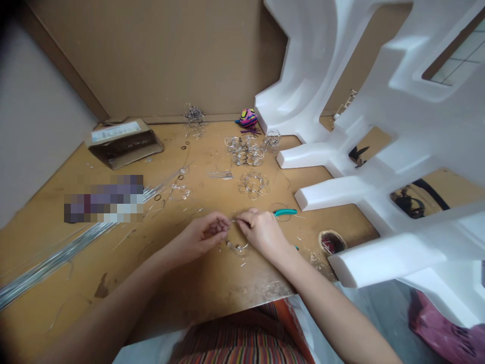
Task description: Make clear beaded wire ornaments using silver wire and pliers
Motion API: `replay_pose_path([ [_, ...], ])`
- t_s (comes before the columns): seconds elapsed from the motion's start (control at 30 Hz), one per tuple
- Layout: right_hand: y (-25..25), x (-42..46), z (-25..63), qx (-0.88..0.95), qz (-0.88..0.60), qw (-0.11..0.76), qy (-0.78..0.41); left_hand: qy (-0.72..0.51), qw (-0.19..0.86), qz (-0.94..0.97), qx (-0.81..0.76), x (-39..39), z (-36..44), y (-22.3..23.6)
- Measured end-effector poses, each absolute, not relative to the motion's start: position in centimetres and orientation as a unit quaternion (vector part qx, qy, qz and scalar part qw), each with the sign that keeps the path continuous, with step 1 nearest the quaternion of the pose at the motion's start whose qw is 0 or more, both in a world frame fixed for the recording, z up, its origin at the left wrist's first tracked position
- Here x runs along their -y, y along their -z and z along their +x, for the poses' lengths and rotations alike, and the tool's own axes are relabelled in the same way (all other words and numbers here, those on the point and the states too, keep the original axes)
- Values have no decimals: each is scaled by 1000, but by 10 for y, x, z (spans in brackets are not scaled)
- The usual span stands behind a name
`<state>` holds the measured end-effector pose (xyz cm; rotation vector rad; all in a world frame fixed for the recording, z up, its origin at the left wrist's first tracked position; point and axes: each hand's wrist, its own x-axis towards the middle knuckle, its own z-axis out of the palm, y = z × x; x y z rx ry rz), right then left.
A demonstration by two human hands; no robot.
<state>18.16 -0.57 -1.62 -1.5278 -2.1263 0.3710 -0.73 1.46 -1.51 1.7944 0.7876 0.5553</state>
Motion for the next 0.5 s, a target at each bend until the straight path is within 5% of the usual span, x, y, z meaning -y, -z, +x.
replay_pose_path([
  [0.5, 18, -3, 197, 713, -547, 273, -344, -187, 587, 718, -325, -30, -20, 31],
])
